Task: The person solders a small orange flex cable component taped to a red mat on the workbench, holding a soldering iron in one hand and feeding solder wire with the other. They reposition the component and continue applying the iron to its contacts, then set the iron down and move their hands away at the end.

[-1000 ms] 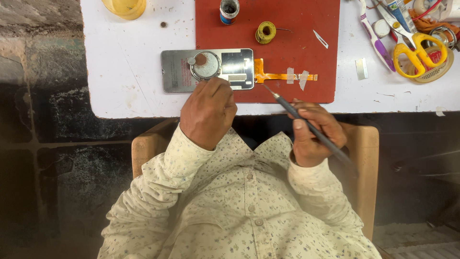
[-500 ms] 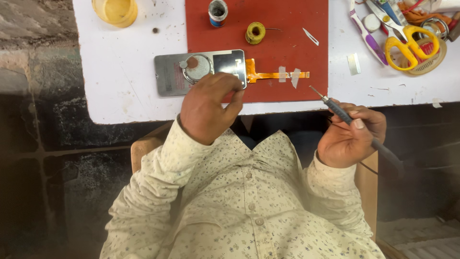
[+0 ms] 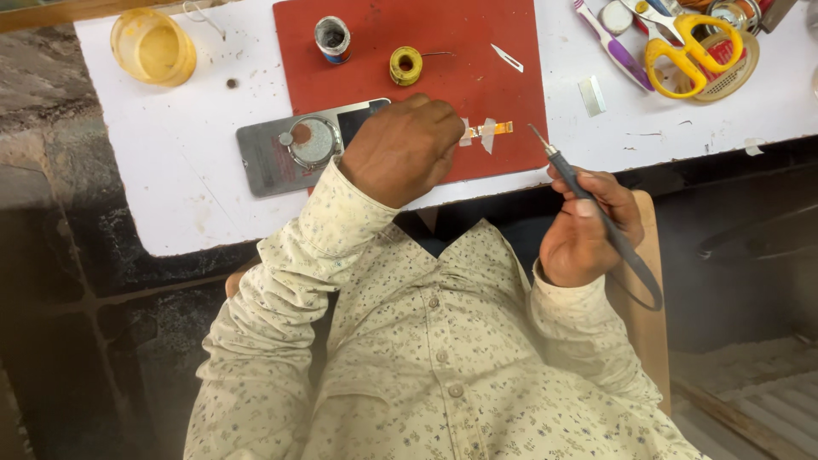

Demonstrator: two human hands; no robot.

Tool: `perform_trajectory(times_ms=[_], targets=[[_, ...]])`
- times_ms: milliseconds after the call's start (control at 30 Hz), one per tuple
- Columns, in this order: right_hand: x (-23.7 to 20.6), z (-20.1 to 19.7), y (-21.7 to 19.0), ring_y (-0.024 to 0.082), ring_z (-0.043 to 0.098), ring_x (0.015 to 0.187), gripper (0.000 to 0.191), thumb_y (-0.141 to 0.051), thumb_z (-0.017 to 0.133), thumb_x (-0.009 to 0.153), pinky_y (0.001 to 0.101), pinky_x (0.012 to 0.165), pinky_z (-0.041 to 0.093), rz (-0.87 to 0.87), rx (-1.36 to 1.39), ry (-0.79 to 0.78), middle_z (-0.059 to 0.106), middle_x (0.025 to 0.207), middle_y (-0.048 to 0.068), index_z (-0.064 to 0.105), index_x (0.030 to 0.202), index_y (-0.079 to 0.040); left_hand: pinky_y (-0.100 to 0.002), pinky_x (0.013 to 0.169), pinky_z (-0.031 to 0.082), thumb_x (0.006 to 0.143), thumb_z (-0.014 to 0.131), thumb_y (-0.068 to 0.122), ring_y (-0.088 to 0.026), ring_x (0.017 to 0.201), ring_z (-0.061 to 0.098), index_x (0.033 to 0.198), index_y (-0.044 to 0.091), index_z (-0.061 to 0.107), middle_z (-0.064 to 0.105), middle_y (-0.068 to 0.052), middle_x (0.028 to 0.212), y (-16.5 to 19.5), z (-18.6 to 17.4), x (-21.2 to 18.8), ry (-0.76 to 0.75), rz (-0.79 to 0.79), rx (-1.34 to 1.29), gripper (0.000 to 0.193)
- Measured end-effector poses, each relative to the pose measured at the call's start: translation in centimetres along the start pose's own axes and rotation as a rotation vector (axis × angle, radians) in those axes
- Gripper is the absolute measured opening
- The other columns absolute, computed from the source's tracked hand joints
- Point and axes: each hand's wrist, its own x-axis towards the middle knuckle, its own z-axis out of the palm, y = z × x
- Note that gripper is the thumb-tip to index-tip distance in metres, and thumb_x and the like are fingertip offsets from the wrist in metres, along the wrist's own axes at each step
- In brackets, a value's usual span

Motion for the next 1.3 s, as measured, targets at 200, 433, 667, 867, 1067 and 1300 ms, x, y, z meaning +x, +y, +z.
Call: perform_trajectory(times_ms=[200, 433, 667, 867, 1067, 1300], targets=[[0.2, 0.4, 1.0, 0.023, 0.072, 0.094, 0.019, 0.001, 0.077, 0.098, 0.0346, 0.093, 0.062, -0.028, -0.132, -0.043, 0.071, 0.102, 0.018, 0.068, 0.114, 0.001, -0.041, 0.073, 0.054, 0.082, 0.071, 0.005, -0.028, 0.091, 0.063, 0.097, 0.003, 0.065, 0.063, -0.009, 0.097, -0.1, 0.7, 1.1, -0.040, 0.025, 0.025, 0.017], [0.9, 0.7, 1.7, 0.024, 0.075, 0.092, 0.018, -0.003, 0.076, 0.099, 0.0455, 0.105, 0.062, -0.104, -0.285, -0.104, 0.073, 0.103, 0.017, 0.066, 0.114, 0.000, -0.038, 0.072, 0.055, 0.082, 0.072, 0.004, -0.026, 0.090, 0.063, 0.096, 0.003, 0.066, 0.062, -0.008, 0.096, 0.0, 0.7, 1.6, -0.042, -0.017, -0.003, 0.015], [1.7, 0.9, 1.8, 0.026, 0.075, 0.098, 0.016, -0.001, 0.073, 0.098, 0.0476, 0.100, 0.062, -0.185, -0.389, -0.166, 0.072, 0.096, 0.015, 0.064, 0.111, 0.000, -0.039, 0.072, 0.054, 0.083, 0.072, 0.004, -0.026, 0.089, 0.063, 0.094, 0.003, 0.066, 0.062, -0.008, 0.096, 0.2, 1.0, 2.2, -0.061, -0.048, 0.013, 0.012], [1.7, 0.6, 1.4, 0.024, 0.074, 0.103, 0.016, 0.003, 0.070, 0.100, 0.0496, 0.108, 0.059, -0.126, -0.414, -0.221, 0.072, 0.101, 0.015, 0.062, 0.114, 0.000, -0.038, 0.073, 0.055, 0.084, 0.072, 0.004, -0.026, 0.090, 0.063, 0.095, 0.003, 0.066, 0.062, -0.008, 0.097, 0.2, 1.2, 2.5, -0.071, -0.047, 0.008, 0.013], [2.0, 0.5, 1.6, 0.025, 0.074, 0.106, 0.016, 0.003, 0.070, 0.099, 0.0492, 0.106, 0.059, -0.137, -0.406, -0.231, 0.073, 0.100, 0.014, 0.062, 0.112, 0.000, -0.039, 0.073, 0.055, 0.084, 0.072, 0.004, -0.027, 0.091, 0.063, 0.096, 0.003, 0.066, 0.062, -0.009, 0.098, 0.3, 1.2, 2.9, -0.093, -0.041, 0.010, 0.013], [1.9, 0.6, 1.4, 0.025, 0.073, 0.104, 0.016, 0.001, 0.072, 0.099, 0.0485, 0.108, 0.058, -0.112, -0.418, -0.215, 0.073, 0.101, 0.016, 0.062, 0.112, 0.001, -0.039, 0.072, 0.055, 0.083, 0.072, 0.004, -0.027, 0.090, 0.064, 0.096, 0.003, 0.067, 0.063, -0.008, 0.098, 0.5, 1.0, 3.2, -0.111, -0.052, 0.020, 0.014]])
